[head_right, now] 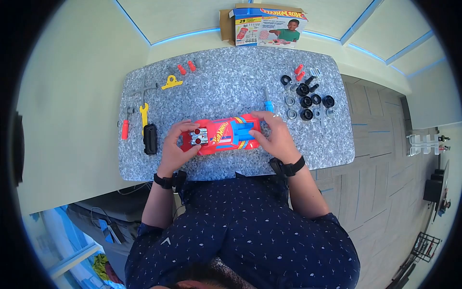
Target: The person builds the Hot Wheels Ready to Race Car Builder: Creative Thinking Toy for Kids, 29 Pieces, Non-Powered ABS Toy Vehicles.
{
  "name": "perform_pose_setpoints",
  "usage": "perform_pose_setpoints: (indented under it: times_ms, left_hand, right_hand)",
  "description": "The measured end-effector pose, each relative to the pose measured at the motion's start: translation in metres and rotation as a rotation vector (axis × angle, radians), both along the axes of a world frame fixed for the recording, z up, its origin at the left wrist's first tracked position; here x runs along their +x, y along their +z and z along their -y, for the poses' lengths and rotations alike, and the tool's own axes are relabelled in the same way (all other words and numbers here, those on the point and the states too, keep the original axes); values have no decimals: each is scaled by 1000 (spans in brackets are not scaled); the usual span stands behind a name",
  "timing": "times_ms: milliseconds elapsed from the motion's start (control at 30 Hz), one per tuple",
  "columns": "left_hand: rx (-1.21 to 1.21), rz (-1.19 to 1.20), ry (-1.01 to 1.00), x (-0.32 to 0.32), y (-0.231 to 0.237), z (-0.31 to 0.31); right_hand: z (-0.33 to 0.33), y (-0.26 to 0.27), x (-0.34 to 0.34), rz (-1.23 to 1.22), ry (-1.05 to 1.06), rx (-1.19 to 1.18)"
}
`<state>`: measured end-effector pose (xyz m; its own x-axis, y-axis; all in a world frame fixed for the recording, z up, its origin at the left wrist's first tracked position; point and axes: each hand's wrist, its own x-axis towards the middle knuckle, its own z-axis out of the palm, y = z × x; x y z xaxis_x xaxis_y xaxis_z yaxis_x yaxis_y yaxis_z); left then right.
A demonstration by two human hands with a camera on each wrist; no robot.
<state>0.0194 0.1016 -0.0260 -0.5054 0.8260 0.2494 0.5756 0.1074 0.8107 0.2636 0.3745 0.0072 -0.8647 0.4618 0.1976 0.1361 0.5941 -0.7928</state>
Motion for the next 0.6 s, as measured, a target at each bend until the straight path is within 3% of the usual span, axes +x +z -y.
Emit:
perform_pose_setpoints:
  times_ms: [200, 400, 600]
  left_hand:
    - [5, -33, -11, 3, 6, -1]
    - [-40, 95, -9, 4, 5, -1]
    - [-87, -248, -8, 20, 38, -11]
  right_hand:
    - [3, 1, 2, 6, 19, -17]
    - [5, -8, 1, -41, 31, 63]
    - [-33, 21, 13, -52, -128, 159]
